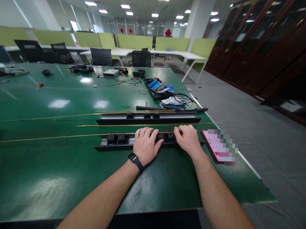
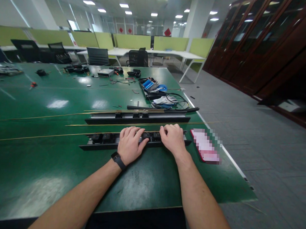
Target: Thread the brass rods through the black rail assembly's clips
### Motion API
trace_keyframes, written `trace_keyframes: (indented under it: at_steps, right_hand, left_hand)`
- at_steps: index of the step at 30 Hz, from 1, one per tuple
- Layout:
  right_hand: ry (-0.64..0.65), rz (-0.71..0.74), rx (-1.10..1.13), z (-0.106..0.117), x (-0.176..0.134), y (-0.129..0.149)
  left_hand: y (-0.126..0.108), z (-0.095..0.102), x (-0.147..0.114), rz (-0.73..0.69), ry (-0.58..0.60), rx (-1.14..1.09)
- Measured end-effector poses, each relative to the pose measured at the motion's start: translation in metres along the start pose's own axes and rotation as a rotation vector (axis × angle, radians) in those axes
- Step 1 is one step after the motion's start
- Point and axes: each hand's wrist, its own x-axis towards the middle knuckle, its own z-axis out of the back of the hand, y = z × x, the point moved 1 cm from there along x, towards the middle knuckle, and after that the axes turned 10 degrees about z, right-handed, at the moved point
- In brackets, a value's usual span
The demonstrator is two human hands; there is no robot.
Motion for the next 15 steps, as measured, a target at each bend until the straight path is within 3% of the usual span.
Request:
trace_keyframes:
  at_steps: [15]
  right_hand:
    - [0.004, -0.006, -0.014, -0.0028, -0.001, -0.004]
  left_hand:
    - [0.0013, 0.0025, 0.0013, 0.0, 0.029, -0.005]
